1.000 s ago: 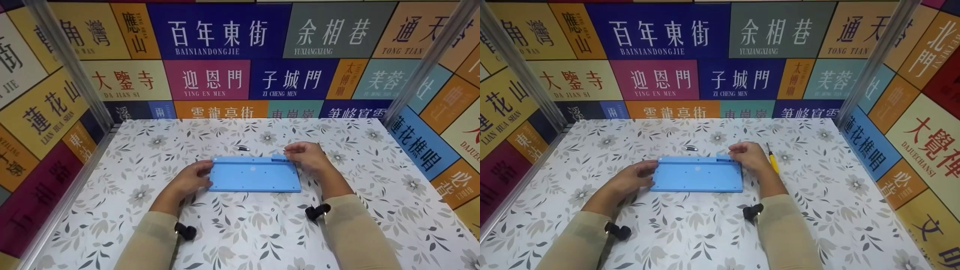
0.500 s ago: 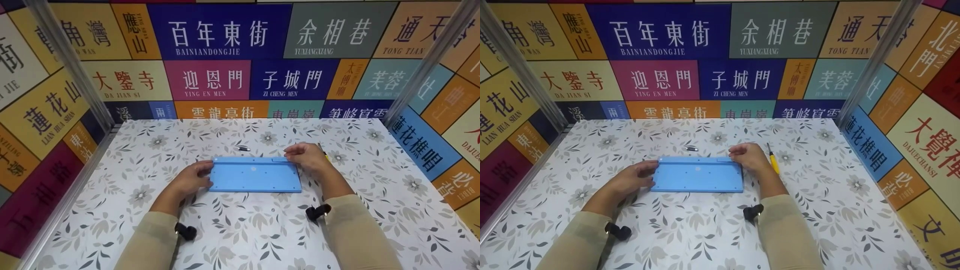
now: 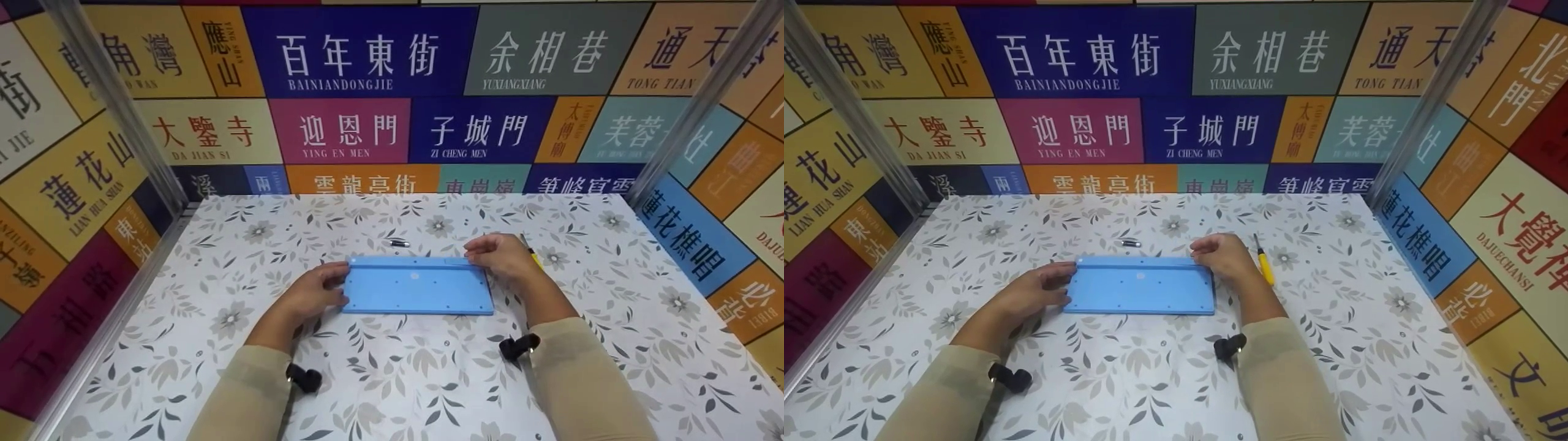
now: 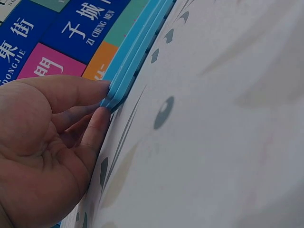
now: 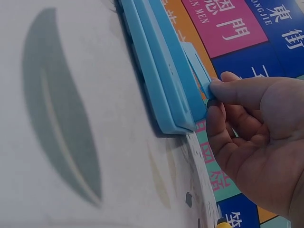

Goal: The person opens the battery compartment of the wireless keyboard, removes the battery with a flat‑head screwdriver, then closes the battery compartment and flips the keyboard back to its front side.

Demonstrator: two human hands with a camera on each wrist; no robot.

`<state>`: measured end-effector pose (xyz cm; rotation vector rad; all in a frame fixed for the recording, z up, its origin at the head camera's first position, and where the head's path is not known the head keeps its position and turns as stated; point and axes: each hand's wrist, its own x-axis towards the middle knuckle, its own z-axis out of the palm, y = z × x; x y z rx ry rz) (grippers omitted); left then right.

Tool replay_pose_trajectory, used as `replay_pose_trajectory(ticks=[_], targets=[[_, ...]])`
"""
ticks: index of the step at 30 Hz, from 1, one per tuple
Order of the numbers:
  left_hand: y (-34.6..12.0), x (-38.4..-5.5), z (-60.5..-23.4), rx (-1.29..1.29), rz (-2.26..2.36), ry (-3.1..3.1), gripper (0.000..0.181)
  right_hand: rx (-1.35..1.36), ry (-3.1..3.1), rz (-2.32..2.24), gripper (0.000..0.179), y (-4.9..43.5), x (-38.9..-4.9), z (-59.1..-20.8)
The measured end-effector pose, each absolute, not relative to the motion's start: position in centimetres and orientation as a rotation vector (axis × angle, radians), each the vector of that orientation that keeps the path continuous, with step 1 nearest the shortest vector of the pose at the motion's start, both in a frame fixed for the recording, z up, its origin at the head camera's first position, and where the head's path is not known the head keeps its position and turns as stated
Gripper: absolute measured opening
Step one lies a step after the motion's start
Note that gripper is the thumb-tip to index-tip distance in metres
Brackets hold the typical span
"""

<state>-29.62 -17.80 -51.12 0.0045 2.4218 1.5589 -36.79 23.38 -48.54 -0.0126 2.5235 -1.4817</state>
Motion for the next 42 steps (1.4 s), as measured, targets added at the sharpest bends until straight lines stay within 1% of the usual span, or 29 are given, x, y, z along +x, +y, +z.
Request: replay_pose_trajectory(ticks=[5,24,32,39,42], targets=[[-17.8,-29.5,-51.0,0.016,1.559,2.414,0.067,0.020,2.524,-1.461,0.029,23.3,-37.0,-48.5],[-17.9,-29.7,-51.2,0.006,1.518,2.440,0.067,0.002,2.557,-1.393,0.026,23.0,-37.4,-48.4],[-17.7,-29.6,-51.0,0.000,1.520,2.438,0.066,0.108,2.508,-1.351,0.027,22.8,-37.9,-48.1],[-17.7,-29.6,-51.1,0.010,1.581,2.382,0.069,-0.026,2.573,-1.320,0.034,22.7,-38.1,-48.4],[-17.7,-29.5,-51.0,-0.008,1.561,2.401,0.069,0.010,2.577,-1.289,0.033,22.5,-38.2,-48.2]])
